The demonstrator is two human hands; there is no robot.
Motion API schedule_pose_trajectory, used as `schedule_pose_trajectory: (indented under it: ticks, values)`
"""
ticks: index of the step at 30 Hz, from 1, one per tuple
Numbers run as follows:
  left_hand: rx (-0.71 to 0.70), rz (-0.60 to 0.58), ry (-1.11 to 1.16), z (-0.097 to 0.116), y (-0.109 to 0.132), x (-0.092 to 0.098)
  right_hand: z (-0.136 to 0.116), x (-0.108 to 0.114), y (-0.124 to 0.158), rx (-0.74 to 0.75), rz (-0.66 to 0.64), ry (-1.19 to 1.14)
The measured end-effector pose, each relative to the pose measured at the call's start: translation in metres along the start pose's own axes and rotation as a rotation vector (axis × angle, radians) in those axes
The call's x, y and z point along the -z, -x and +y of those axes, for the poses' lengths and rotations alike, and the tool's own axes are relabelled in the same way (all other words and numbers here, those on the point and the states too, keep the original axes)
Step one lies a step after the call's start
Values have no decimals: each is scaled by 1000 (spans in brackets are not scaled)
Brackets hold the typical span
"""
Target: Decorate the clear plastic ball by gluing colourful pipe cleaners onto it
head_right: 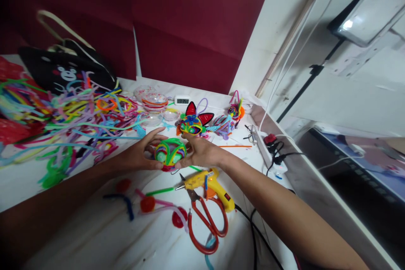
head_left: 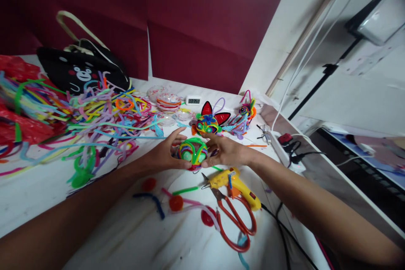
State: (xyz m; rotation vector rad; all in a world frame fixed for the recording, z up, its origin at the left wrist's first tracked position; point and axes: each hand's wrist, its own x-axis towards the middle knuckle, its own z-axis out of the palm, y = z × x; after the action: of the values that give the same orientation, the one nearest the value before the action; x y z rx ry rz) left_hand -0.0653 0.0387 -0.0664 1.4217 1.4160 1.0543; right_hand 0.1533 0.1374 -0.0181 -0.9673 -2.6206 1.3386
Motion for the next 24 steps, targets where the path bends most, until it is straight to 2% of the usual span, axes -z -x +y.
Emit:
schedule_pose_trajectory:
  ticks: [7, 10, 12, 16, 19, 23, 24]
  values:
    - [-32, 38, 31, 2, 0, 4, 5, 6, 5, 56, -5, -25]
    - [-62, 130, 74, 3, -1, 5, 2, 11, 13, 73, 7, -21]
    - [-88, 224, 99, 5, -2, 5, 0, 15, 21, 87, 58, 1]
    - [-236, 461, 11, 9, 0, 8, -7, 19, 38, 136, 235, 46]
    - [-373, 633, -93, 16, 7, 10, -20, 17, 59, 261, 435, 136]
    - [-492, 747, -87, 46, 28, 9, -49, 7, 104, 517, 733, 161]
    - [-557, 806, -80, 56, 36, 8, -56, 3, 119, 563, 794, 155]
